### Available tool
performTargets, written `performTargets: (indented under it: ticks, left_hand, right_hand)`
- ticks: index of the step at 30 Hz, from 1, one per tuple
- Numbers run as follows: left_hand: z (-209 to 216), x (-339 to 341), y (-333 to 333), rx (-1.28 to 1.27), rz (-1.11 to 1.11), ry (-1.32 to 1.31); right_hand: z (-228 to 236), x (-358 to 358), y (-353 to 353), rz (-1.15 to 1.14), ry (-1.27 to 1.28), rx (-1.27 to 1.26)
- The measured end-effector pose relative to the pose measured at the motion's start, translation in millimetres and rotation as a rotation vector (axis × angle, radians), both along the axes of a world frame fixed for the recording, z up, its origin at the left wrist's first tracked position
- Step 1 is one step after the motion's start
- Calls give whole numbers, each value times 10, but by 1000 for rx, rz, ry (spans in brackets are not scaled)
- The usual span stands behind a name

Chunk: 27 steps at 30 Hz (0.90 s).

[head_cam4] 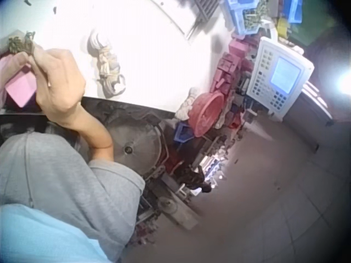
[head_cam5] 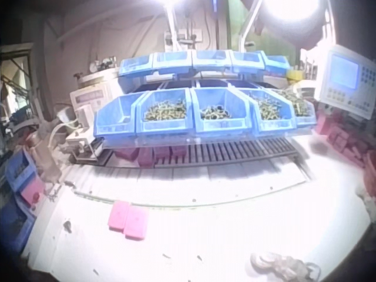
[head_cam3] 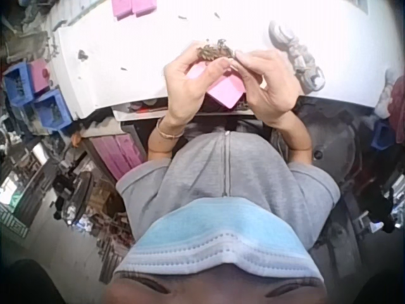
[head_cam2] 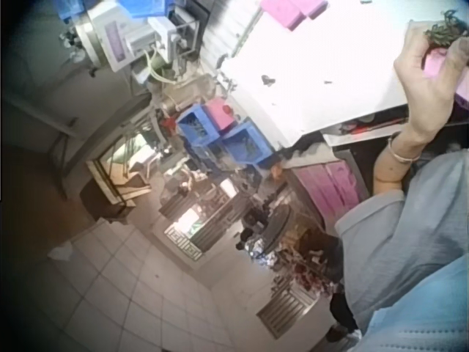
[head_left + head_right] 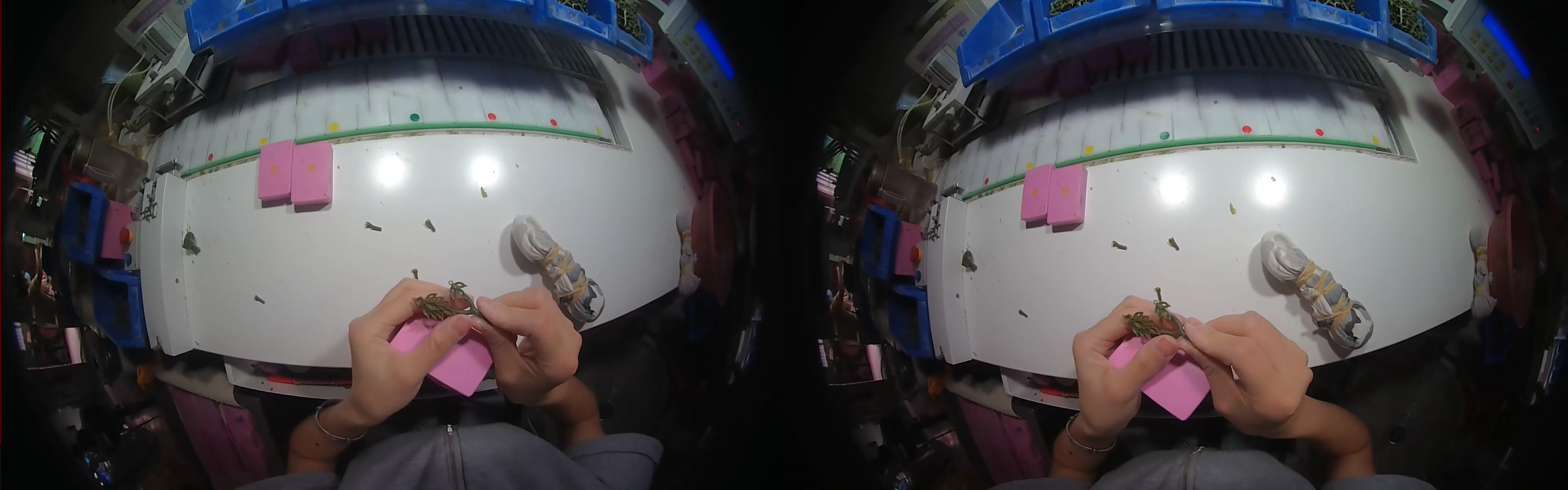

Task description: The person inserts small metal components and green plastic pieces into pink silicone molds, wipes the surface of the molds with a cloth, and organizes them on a workbench.

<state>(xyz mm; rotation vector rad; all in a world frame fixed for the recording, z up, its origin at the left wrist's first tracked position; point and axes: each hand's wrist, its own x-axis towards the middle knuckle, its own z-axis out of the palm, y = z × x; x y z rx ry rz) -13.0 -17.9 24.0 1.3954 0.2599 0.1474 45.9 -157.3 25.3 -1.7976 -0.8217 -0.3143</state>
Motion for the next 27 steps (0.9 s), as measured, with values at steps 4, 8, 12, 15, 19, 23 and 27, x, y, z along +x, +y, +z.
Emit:
performTargets:
  ticks: [4,8,12,15,19,23,27]
  left_hand:
    - [-4,-18,-35,-70,9,-24]
    - [50,-43,-68,-22,42,-64]
    - [109,-69,-25,122,0,-106]
    - [193,-80,-9,258,58,-103]
    - [176,-105,40,350,106,-124]
    - [71,4,-40,375,73,-92]
    - [-26,83,-165,444,-29,-121]
  right_hand:
    - [-1,18,-37,-2,-138,-88]
    - [64,13,-90,35,-250,-226]
    - [90,13,-87,105,-181,-275]
    - [142,90,-148,250,106,-258]
    - [152,143,-289,410,311,-647]
    - [167,167,-298,108,223,-495]
    - [272,217,-284,230,344,-263]
